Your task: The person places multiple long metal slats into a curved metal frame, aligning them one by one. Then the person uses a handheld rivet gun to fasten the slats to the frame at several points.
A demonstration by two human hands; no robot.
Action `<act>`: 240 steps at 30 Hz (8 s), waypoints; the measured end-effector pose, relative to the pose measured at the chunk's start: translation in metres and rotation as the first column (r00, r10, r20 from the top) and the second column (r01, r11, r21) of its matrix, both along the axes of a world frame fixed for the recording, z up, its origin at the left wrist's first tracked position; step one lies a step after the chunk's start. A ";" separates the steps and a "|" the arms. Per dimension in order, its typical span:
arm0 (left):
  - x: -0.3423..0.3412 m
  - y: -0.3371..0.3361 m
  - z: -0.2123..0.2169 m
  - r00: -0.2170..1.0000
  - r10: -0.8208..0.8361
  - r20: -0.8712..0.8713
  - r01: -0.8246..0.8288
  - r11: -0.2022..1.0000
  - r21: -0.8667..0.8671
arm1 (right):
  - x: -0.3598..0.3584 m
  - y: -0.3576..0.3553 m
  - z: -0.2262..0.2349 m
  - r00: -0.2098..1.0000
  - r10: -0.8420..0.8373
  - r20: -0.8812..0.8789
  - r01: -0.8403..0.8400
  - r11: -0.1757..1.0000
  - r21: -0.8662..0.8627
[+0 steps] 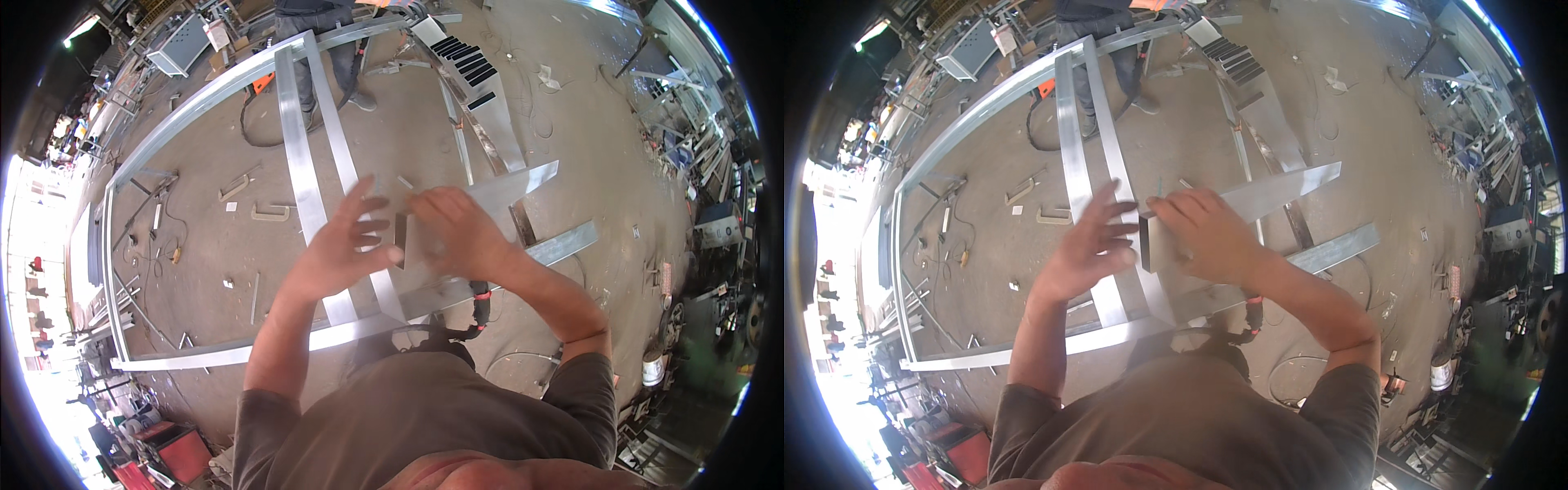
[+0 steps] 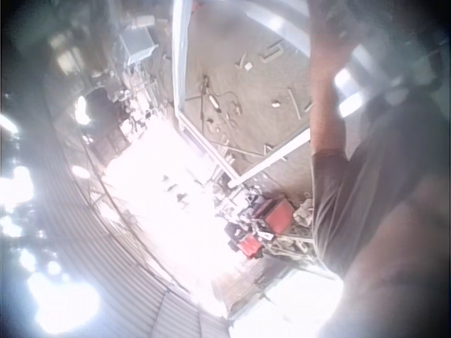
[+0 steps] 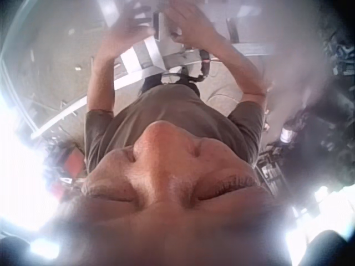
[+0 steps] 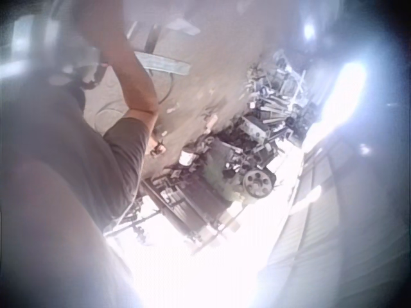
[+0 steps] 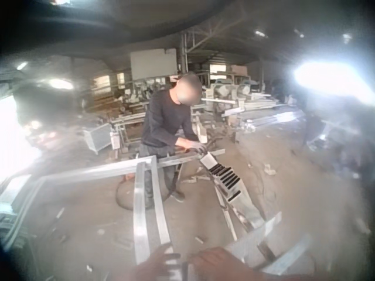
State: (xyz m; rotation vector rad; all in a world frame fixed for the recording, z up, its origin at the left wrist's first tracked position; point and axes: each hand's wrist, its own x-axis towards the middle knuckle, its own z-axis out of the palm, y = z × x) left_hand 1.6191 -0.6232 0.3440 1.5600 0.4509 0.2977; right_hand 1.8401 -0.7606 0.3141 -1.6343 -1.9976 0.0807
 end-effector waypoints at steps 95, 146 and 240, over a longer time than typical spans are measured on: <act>-0.346 0.116 -0.307 0.689 0.605 -0.399 -0.690 0.717 -0.105 | -0.483 0.163 -0.262 0.366 -0.838 -0.404 0.326 0.522 -0.788; -0.325 0.114 -0.330 0.599 0.618 -0.509 -0.679 0.729 0.086 | -0.425 0.139 -0.305 0.424 -0.783 -0.454 0.068 0.528 -0.847; -0.294 0.009 -0.343 0.268 0.619 -0.738 -0.152 0.784 0.602 | 0.326 0.147 -0.245 -0.867 0.210 -0.453 0.446 0.733 -0.514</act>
